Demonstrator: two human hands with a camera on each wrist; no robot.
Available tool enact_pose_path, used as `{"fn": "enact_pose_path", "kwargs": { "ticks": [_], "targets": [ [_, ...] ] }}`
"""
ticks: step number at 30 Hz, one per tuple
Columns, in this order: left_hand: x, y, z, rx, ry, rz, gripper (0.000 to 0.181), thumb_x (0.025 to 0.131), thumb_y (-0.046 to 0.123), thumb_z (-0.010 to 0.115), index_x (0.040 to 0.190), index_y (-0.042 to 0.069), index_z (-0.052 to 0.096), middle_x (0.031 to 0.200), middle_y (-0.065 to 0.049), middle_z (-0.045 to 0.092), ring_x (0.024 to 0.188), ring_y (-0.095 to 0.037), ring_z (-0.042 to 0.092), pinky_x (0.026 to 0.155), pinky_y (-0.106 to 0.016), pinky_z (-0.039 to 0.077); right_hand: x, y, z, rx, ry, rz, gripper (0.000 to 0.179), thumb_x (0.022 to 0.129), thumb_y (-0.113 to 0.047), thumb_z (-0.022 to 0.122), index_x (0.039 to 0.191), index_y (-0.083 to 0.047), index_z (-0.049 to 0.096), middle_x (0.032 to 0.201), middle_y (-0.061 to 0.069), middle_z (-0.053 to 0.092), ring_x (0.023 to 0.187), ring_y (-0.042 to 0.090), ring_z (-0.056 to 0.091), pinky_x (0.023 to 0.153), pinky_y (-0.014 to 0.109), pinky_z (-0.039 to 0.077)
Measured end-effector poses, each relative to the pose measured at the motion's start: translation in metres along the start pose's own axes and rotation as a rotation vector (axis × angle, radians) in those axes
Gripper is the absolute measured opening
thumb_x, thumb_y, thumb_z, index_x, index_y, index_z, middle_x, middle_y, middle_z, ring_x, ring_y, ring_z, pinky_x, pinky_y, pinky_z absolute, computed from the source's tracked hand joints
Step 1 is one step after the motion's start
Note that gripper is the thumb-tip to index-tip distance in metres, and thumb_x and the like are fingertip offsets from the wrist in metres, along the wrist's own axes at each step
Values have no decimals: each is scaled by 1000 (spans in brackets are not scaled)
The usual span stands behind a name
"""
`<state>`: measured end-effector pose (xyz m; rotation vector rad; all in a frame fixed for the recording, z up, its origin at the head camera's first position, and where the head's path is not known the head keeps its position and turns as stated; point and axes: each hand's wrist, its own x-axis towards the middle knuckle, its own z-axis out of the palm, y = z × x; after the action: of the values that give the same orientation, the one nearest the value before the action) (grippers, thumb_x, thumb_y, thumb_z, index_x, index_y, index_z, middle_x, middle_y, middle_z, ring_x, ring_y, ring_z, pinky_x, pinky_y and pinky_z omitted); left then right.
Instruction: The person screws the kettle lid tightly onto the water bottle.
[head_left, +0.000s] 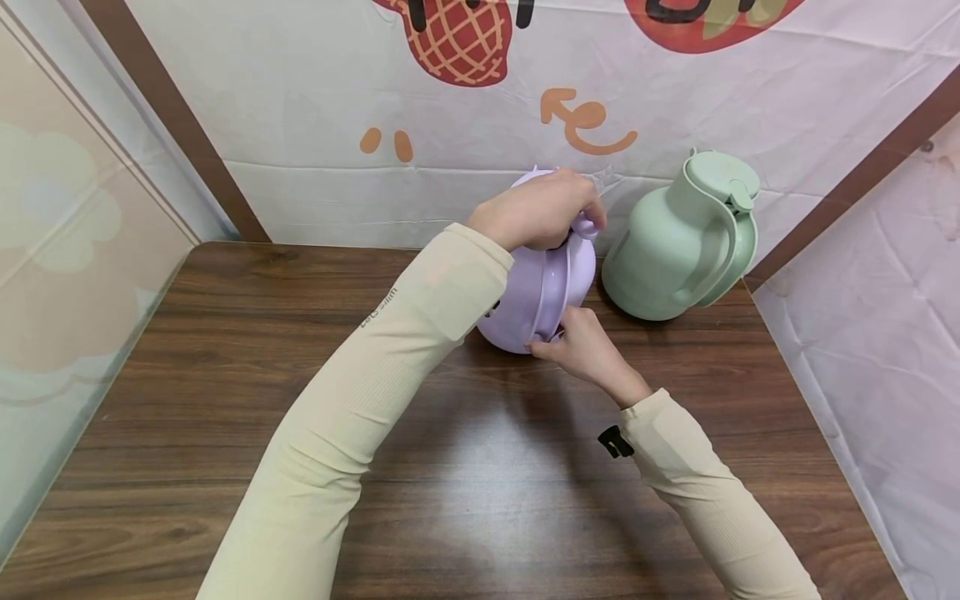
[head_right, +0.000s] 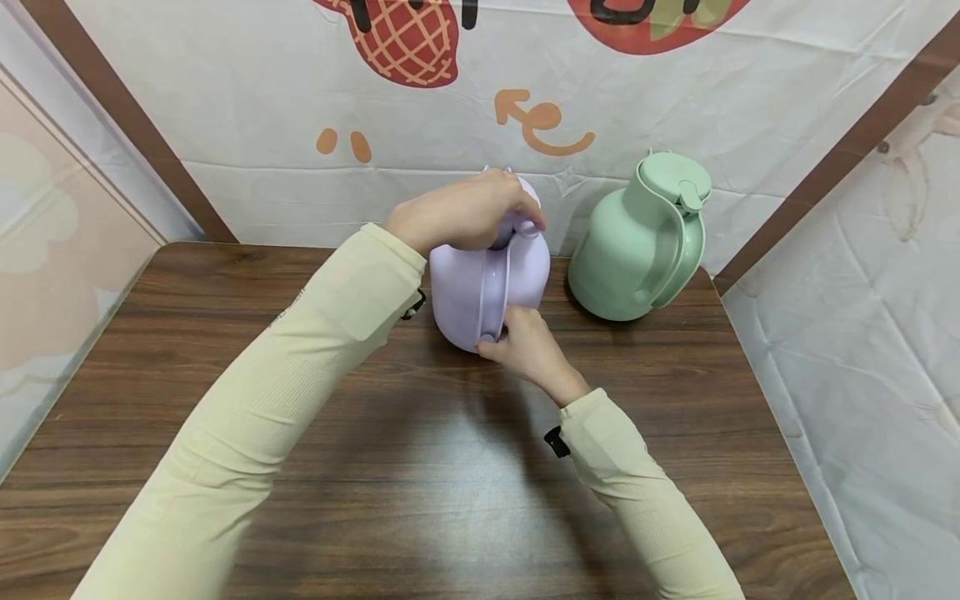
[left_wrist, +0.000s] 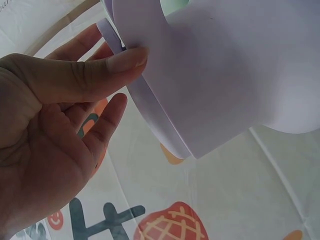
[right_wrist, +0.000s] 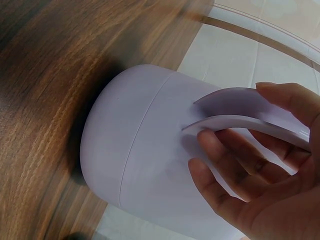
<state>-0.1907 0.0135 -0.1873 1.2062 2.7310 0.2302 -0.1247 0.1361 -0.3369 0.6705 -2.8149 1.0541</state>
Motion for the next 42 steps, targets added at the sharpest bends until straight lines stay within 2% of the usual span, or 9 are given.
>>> {"fn": "enact_pose_path", "kwargs": {
  "ticks": [15,23,31,42],
  "targets": [
    [-2,-1,-1,-23,14,-9,57,77,-18,39,110,19,67,116,3,57,111,-10,47,83,-20,35,0,1,1,15,0,-4,25,70,-7,71,92,1,60,80,9,62,70,20,54,64,33,45],
    [-2,-1,0,-30,12,-16,58,75,-18,39,111,19,66,116,3,57,109,-10,47,81,-20,35,-1,1,0,22,-9,10,27,70,-8,71,93,0,60,82,10,63,70,19,54,63,33,45],
    [-2,-3,1,-18,25,6,56,75,-18,39,108,17,68,112,2,58,106,-11,48,82,-21,36,0,1,0,20,0,-5,27,70,-7,71,94,0,61,82,10,63,72,20,55,65,34,45],
    [-2,-3,-1,-28,25,21,56,72,-19,38,104,15,68,108,2,59,97,-11,47,77,-21,37,0,1,0,18,-3,-3,26,70,-8,71,93,0,61,81,10,63,71,20,55,64,34,45]
  ]
}}
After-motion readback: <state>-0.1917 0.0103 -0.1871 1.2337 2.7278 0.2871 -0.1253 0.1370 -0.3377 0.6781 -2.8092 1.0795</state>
